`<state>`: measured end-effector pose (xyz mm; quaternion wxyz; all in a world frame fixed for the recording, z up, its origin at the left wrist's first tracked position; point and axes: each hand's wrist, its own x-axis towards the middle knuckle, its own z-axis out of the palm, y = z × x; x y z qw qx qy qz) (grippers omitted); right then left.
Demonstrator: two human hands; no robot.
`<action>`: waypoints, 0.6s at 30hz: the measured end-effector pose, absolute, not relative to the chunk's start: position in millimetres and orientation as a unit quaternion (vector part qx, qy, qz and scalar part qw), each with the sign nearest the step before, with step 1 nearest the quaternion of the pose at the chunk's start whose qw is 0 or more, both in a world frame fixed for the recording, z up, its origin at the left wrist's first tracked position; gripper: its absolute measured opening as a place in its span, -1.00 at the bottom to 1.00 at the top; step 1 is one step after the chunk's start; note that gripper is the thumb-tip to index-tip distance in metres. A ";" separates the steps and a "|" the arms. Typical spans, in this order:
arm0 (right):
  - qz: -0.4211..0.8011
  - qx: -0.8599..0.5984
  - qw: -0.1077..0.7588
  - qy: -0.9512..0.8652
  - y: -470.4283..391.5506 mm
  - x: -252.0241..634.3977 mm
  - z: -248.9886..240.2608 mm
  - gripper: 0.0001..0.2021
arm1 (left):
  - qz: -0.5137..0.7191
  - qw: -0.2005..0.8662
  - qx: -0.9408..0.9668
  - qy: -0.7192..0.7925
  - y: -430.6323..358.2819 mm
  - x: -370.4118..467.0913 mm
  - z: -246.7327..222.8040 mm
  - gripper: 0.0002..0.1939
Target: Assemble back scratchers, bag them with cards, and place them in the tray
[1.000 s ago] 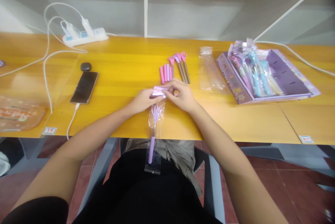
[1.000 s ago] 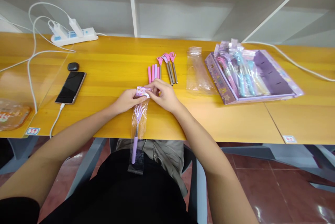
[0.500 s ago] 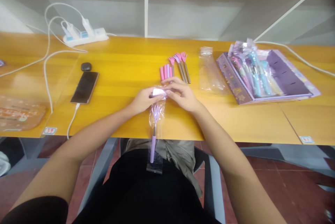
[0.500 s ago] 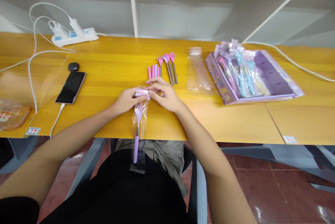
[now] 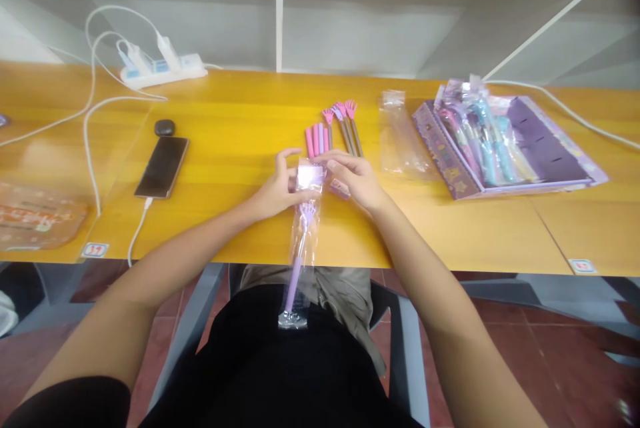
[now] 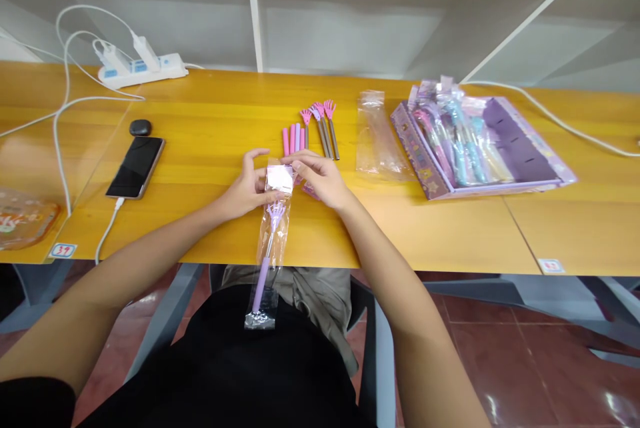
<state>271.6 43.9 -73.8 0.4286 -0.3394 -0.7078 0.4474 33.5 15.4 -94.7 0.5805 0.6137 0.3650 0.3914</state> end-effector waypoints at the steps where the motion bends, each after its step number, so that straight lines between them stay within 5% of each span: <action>1: 0.444 -0.340 0.430 -0.709 44.7 271.8 -74.8 -0.56 | 0.387 0.577 0.623 0.359 15.2 33.2 -95.0 0.04; 18: 0.431 -0.346 0.423 -0.718 47.9 272.6 -77.5 -0.48 | 0.335 0.516 0.699 0.364 16.7 28.3 -97.0 -0.14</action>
